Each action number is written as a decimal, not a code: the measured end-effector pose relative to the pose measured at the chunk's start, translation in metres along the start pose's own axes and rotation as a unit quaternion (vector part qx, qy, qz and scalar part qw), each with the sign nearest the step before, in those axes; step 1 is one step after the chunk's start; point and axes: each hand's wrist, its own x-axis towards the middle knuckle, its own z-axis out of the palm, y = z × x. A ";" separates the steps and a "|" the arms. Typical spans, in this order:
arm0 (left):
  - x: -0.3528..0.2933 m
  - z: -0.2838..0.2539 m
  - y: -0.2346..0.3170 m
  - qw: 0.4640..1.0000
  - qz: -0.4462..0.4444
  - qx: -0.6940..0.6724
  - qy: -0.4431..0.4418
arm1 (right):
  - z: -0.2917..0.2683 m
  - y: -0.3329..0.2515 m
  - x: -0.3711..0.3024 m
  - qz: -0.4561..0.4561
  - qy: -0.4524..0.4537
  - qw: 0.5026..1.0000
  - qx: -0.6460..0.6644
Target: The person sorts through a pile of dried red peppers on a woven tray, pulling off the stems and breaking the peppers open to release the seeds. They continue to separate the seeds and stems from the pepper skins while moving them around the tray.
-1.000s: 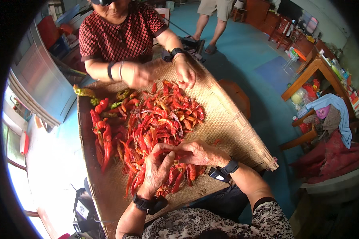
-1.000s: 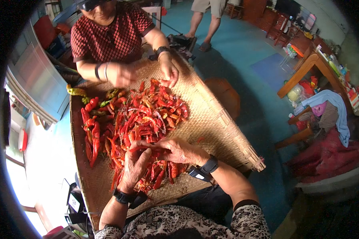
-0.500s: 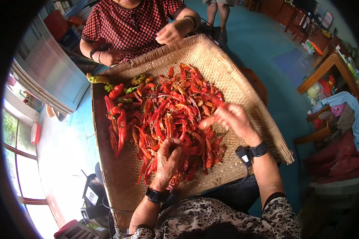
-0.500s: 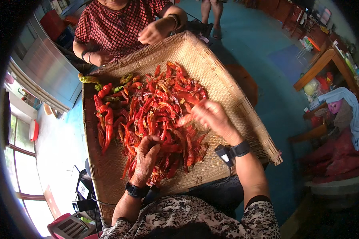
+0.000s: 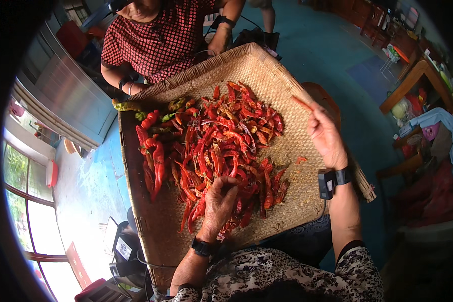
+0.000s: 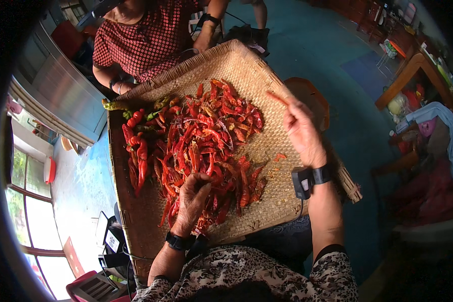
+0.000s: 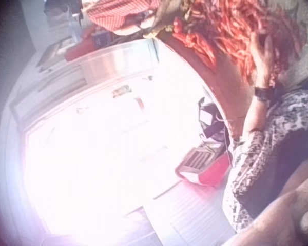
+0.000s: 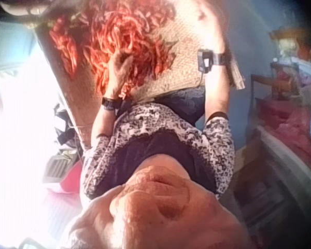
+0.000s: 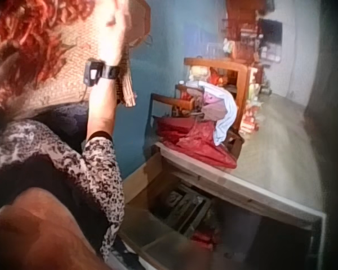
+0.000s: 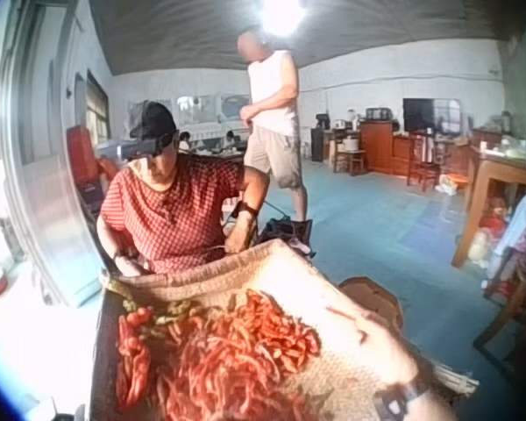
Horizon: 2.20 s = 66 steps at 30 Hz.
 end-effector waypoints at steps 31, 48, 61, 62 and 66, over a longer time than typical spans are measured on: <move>0.009 0.008 0.009 0.995 -0.015 -0.083 -0.046 | 0.038 0.060 -0.044 0.070 -0.430 0.703 -0.562; 0.031 0.007 0.016 0.997 0.043 -0.058 -0.015 | 0.034 0.067 -0.043 -0.040 -0.398 0.776 -0.488; 0.041 0.035 0.010 0.893 0.135 0.419 -0.095 | 0.004 0.000 -0.010 -0.058 -0.088 0.981 -0.165; 0.042 0.035 0.001 0.842 0.199 0.487 -0.119 | -0.004 0.000 -0.001 -0.103 -0.091 0.990 -0.036; 0.038 0.044 -0.007 0.806 0.206 0.546 -0.103 | -0.021 -0.003 0.005 -0.072 -0.013 0.997 -0.029</move>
